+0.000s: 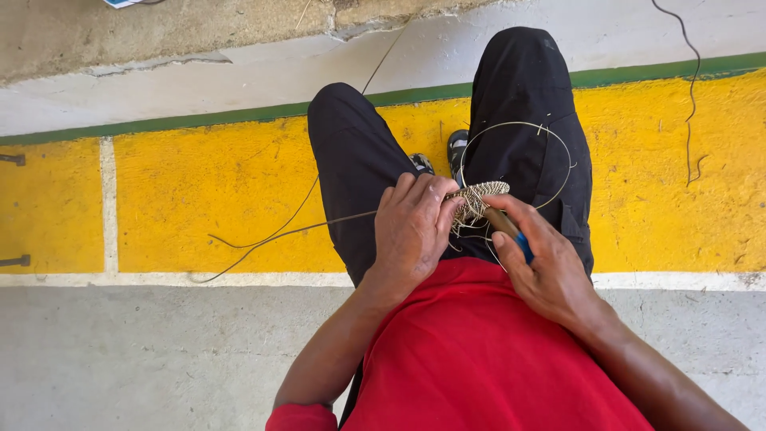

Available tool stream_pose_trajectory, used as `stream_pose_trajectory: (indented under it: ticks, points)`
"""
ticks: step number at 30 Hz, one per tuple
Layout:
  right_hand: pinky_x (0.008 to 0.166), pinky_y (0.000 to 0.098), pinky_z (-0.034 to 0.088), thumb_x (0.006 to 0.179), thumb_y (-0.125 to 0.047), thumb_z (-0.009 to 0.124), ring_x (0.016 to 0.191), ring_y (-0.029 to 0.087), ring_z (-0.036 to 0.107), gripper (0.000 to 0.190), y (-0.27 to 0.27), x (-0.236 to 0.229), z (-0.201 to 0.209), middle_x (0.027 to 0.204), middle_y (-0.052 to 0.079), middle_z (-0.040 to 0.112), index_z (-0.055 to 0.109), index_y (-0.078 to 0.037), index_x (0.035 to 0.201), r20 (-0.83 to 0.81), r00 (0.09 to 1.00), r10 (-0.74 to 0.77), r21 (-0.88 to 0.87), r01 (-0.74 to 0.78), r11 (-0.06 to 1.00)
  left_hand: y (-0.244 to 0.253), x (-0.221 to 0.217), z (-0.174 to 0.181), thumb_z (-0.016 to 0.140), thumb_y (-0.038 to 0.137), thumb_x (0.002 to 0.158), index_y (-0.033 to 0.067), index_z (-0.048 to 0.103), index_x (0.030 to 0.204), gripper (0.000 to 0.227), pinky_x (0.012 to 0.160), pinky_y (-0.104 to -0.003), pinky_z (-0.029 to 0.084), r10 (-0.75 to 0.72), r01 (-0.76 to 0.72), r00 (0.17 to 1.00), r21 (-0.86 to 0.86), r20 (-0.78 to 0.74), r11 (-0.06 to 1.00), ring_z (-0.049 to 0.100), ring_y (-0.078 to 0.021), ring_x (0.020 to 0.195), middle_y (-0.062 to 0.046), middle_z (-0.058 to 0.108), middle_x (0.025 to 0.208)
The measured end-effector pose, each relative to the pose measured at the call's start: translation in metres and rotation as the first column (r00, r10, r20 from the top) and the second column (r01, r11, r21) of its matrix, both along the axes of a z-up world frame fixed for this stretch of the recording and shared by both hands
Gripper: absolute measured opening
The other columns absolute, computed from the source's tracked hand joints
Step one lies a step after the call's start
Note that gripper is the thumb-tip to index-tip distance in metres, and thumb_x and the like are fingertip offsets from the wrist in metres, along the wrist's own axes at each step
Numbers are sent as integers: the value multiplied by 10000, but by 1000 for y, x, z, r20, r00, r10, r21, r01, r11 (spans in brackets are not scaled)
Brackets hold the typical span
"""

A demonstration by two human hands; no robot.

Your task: The recorder is weaving thin bamboo or wood strips together to create a circular woven object.

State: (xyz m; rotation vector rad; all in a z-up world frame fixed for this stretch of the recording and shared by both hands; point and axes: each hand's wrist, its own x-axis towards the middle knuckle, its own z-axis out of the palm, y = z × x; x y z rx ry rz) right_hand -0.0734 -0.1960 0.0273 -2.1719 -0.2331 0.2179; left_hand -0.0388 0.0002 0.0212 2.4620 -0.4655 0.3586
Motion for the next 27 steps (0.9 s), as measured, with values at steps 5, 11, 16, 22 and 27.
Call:
stream_pose_trajectory:
  ticks: [5,11,16,22,27]
  points:
    - [730,400,552,1016,-203,489,854,268,718,439,-2,1,4,1178,135,685,478,-165,1453,-82,995,58,34,-55,998,-2,-2,-4,734,204,959,119,630,1042,158,732,-362,413,-3,3,1000,-16,3,1000,561,-195,826,5,644,896]
    - [490,259,427,1048,-216,413,534,89,486,452,-9,-7,2,742,87,574,462,-131,1489,-398,914,85,348,65,935,-4,-6,-3,717,195,987,109,617,1044,144,740,-358,419,-40,41,998,-19,46,999,558,-196,831,1,635,905]
    - [408,203,358,1050,-219,362,463,55,391,446,-4,-20,8,773,47,528,426,-92,1472,-506,849,150,556,188,810,-5,-14,1,713,172,982,105,614,1027,128,740,-361,411,-81,82,992,-4,93,997,555,-205,839,-5,640,922]
    - [425,195,354,1049,-206,376,467,41,378,468,3,-28,7,816,52,526,373,-108,1507,-550,826,124,598,286,748,-8,-18,-3,708,113,987,98,627,1037,96,732,-359,402,-156,158,982,-12,106,987,564,-186,831,5,645,919]
    - [413,226,389,1022,-212,469,446,63,401,481,5,-11,8,647,12,449,409,-125,1491,-532,842,95,505,225,834,-5,-8,-4,741,136,952,81,606,1080,194,760,-377,430,-143,149,982,-46,123,988,581,-228,860,-24,659,955]
